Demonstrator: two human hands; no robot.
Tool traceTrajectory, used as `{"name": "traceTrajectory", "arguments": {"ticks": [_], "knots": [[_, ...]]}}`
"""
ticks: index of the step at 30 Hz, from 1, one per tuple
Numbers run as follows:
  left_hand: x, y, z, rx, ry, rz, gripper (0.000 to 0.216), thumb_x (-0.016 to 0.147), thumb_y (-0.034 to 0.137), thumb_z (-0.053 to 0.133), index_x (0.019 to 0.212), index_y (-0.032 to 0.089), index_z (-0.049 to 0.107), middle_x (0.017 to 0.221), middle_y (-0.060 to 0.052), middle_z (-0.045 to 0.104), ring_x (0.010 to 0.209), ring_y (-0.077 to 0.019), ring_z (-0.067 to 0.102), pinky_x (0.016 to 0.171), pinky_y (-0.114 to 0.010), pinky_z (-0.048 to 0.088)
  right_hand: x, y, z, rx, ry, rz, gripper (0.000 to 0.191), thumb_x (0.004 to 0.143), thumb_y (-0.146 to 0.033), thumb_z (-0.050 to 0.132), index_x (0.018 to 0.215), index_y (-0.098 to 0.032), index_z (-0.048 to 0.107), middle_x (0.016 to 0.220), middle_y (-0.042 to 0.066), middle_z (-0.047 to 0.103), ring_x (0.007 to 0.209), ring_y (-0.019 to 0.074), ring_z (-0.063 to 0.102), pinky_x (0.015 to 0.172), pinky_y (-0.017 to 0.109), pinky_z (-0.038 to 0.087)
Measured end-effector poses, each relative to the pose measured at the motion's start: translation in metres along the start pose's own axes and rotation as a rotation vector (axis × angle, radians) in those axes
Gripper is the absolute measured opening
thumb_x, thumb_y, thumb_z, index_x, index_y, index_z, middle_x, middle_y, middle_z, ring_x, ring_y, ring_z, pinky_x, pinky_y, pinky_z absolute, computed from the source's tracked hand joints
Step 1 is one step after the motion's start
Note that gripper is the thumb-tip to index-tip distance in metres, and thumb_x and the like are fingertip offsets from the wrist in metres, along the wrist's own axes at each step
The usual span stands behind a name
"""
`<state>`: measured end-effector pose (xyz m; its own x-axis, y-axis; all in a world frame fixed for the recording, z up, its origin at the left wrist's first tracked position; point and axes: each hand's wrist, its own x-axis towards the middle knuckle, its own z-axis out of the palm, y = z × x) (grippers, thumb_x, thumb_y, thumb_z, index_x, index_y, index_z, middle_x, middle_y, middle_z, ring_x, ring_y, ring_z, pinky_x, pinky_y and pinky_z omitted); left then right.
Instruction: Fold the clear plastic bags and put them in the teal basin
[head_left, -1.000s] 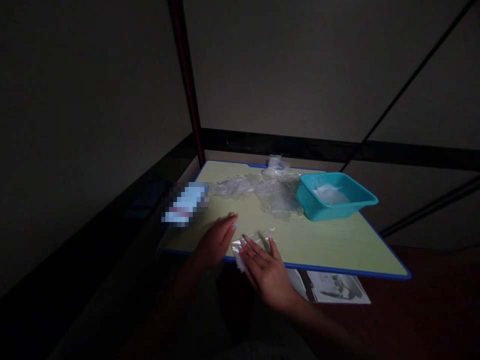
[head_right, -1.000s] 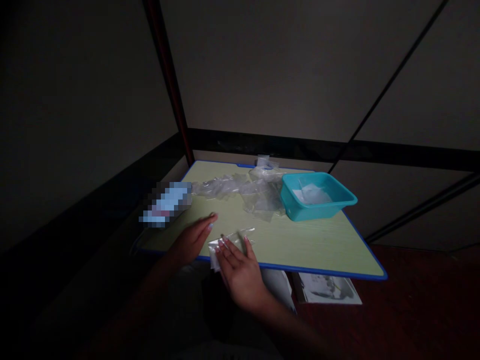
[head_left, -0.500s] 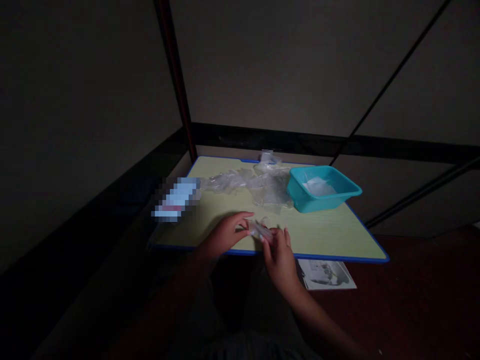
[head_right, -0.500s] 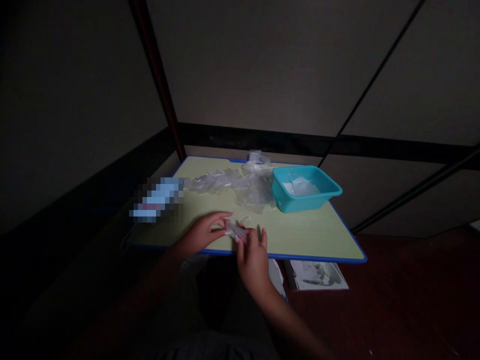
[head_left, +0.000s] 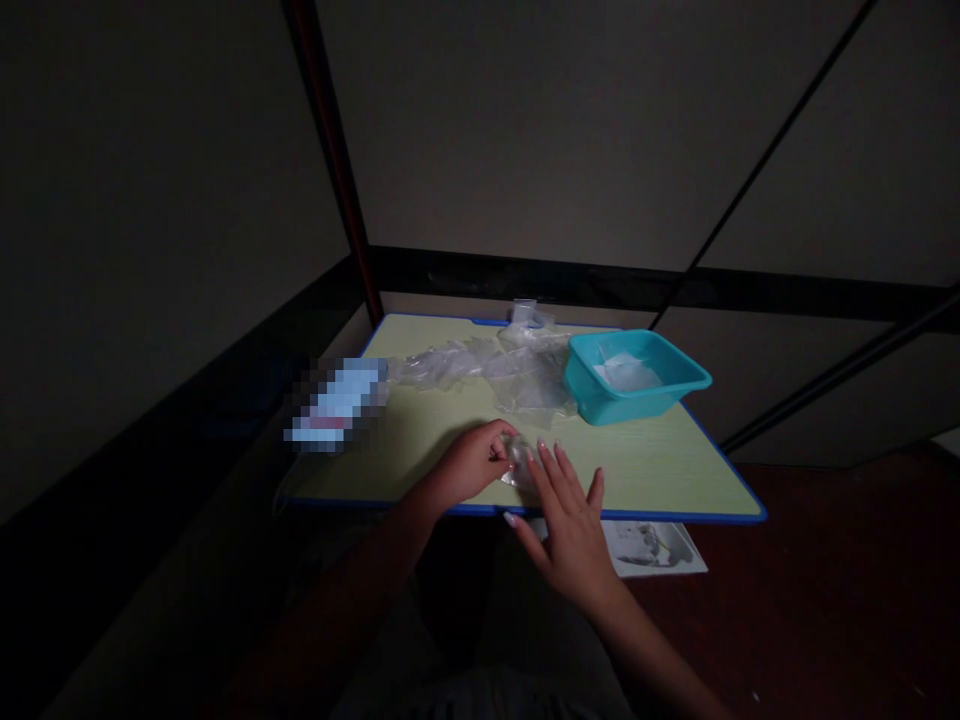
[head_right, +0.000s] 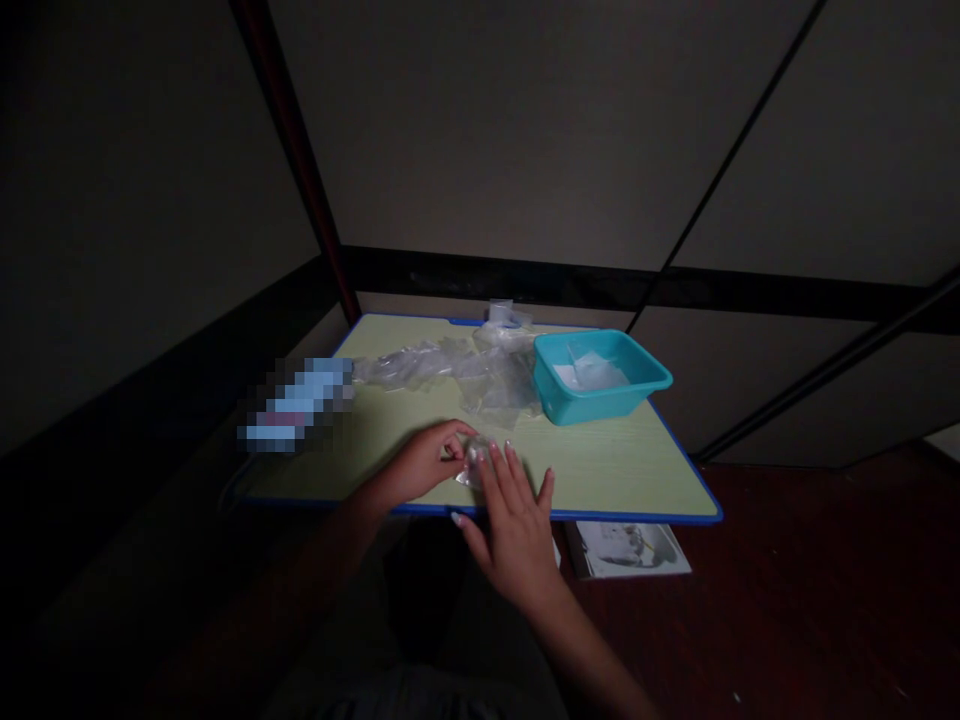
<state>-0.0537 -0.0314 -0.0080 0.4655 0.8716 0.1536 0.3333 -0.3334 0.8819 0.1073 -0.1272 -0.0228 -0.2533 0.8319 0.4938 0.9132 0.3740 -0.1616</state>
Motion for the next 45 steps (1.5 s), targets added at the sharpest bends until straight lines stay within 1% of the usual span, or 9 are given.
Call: {"name": "traceTrajectory", "arguments": {"ticks": [3, 6, 16, 23, 28, 30, 32, 36, 45], "knots": [[0.0, -0.001, -0.003, 0.153, 0.112, 0.032, 0.034, 0.072, 0.01, 0.061, 0.104, 0.019, 0.059, 0.08, 0.0, 0.061, 0.077, -0.0153, 0.06, 0.073, -0.026, 0.047, -0.004, 0.001, 0.002, 0.045, -0.114, -0.107, 0.069, 0.085, -0.045, 0.053, 0.143, -0.017, 0.027, 0.14, 0.016, 0.041, 0.131, 0.0291, 0.035, 0.108, 0.06, 0.0], [-0.002, 0.001, -0.009, 0.259, 0.187, 0.109, 0.027, 0.077, 0.012, 0.058, 0.103, 0.02, 0.062, 0.095, -0.004, 0.065, 0.093, -0.0184, 0.058, 0.086, -0.031, 0.045, -0.011, 0.004, 0.008, 0.09, -0.058, -0.131, 0.049, 0.089, -0.034, 0.051, 0.135, -0.021, 0.042, 0.131, 0.012, 0.053, 0.121, 0.0236, 0.049, 0.11, 0.055, 0.003], [0.006, 0.023, -0.01, 0.212, -0.008, 0.209, 0.024, 0.084, 0.025, 0.058, 0.106, 0.021, 0.066, 0.109, -0.005, 0.067, 0.105, -0.019, 0.058, 0.097, -0.032, 0.041, -0.01, 0.044, -0.004, 0.249, 0.118, -0.334, 0.038, 0.086, -0.008, 0.047, 0.121, -0.022, 0.053, 0.108, 0.005, 0.069, 0.101, 0.0161, 0.064, 0.113, 0.046, 0.017], [0.044, 0.026, 0.005, 0.305, -0.053, 0.336, 0.03, 0.089, 0.032, 0.049, 0.118, 0.028, 0.059, 0.117, -0.003, 0.063, 0.11, -0.0202, 0.055, 0.098, -0.036, 0.042, 0.036, 0.083, -0.043, 0.216, 0.365, -0.199, 0.031, 0.085, -0.01, 0.047, 0.109, -0.025, 0.058, 0.097, 0.002, 0.072, 0.086, 0.016, 0.068, 0.097, 0.039, 0.046], [0.076, 0.006, 0.013, 0.337, 0.019, 0.395, 0.032, 0.089, 0.03, 0.046, 0.119, 0.025, 0.057, 0.12, -0.007, 0.06, 0.112, -0.0218, 0.054, 0.098, -0.038, 0.043, 0.091, 0.143, -0.085, 0.282, 0.555, 0.157, 0.019, 0.088, -0.028, 0.048, 0.093, -0.021, 0.066, 0.091, 0.007, 0.071, 0.084, 0.0203, 0.066, 0.078, 0.033, 0.052], [0.081, -0.003, 0.011, 0.356, 0.059, 0.402, 0.03, 0.089, 0.03, 0.047, 0.116, 0.024, 0.058, 0.117, -0.008, 0.061, 0.111, -0.0231, 0.055, 0.097, -0.039, 0.044, 0.12, 0.173, -0.097, 0.361, 0.449, 0.27, 0.024, 0.088, -0.033, 0.047, 0.09, -0.018, 0.065, 0.091, 0.009, 0.07, 0.085, 0.0206, 0.064, 0.077, 0.033, 0.051], [0.082, -0.01, 0.006, 0.37, 0.096, 0.404, 0.029, 0.088, 0.03, 0.047, 0.114, 0.023, 0.058, 0.115, -0.009, 0.061, 0.109, -0.0238, 0.055, 0.096, -0.041, 0.045, 0.149, 0.199, -0.1, 0.447, 0.083, 0.303, 0.029, 0.088, -0.034, 0.043, 0.092, -0.015, 0.064, 0.091, 0.009, 0.068, 0.084, 0.0195, 0.062, 0.074, 0.031, 0.05], [0.079, -0.014, -0.007, 0.4, 0.152, 0.402, 0.026, 0.088, 0.03, 0.047, 0.11, 0.022, 0.06, 0.111, -0.01, 0.062, 0.106, -0.0245, 0.056, 0.094, -0.042, 0.046, 0.188, 0.227, -0.082, 0.477, -0.307, 0.229, 0.018, 0.072, -0.028, 0.061, 0.075, -0.012, 0.067, 0.069, 0.003, 0.067, 0.066, 0.0153, 0.061, 0.063, 0.025, 0.049], [0.073, -0.004, -0.008, 0.405, 0.132, 0.378, 0.024, 0.086, 0.028, 0.049, 0.106, 0.022, 0.061, 0.105, -0.009, 0.062, 0.101, -0.0243, 0.056, 0.089, -0.04, 0.046, 0.205, 0.226, -0.029, 0.26, -0.625, 0.104, 0.016, 0.064, -0.013, 0.061, 0.076, -0.016, 0.071, 0.071, 0.0, 0.07, 0.066, 0.015, 0.062, 0.063, 0.022, 0.047]]}}
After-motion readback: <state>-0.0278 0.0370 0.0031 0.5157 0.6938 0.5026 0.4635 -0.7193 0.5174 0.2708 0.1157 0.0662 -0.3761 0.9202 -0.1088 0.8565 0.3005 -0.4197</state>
